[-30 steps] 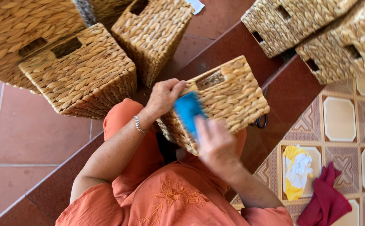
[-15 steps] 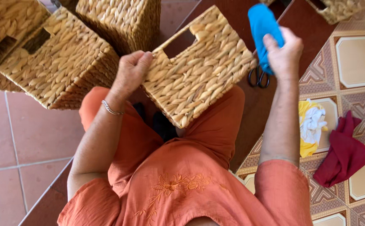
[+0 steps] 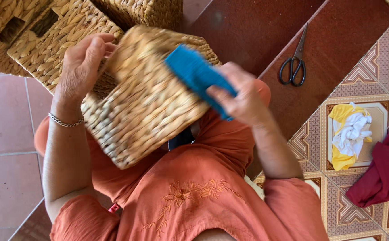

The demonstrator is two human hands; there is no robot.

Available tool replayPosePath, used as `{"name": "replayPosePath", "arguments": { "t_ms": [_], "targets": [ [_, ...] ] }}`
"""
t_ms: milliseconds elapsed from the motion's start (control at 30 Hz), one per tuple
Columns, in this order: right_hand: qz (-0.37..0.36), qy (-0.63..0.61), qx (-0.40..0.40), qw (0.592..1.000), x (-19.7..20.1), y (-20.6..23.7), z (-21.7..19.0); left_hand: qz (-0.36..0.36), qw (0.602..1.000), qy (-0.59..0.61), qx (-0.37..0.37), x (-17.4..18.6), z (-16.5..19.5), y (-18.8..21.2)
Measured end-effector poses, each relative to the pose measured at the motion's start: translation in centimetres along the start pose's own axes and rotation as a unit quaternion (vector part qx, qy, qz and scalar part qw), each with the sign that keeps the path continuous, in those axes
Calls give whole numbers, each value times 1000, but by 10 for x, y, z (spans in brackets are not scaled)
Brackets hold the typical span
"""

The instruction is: The person sits on the floor and wipes woven water-hyacinth storage baskets one at a time with a blue cloth, turning each basket to clean its sides and handles. They occasionally use scissors to trim loose fibers from the weave before resuming wiping.

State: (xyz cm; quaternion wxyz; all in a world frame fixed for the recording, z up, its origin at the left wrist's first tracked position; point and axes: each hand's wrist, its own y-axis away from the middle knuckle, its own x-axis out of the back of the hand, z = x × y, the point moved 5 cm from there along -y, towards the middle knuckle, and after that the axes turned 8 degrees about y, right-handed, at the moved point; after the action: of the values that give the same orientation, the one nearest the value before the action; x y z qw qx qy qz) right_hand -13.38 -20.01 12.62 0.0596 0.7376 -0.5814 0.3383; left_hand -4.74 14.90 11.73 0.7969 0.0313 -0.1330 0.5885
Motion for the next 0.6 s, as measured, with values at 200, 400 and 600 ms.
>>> {"name": "replayPosePath", "arguments": {
  "t_ms": [200,400,600],
  "targets": [
    [58,102,-31,993,-64,13,38,2,978,-135,157,-5,12,-7],
    [58,147,-131,979,-50,16,118,40,974,81,207,-11,19,6],
    [196,148,-88,965,13,16,112,16,987,148,58,-20,15,10]
  ]
}}
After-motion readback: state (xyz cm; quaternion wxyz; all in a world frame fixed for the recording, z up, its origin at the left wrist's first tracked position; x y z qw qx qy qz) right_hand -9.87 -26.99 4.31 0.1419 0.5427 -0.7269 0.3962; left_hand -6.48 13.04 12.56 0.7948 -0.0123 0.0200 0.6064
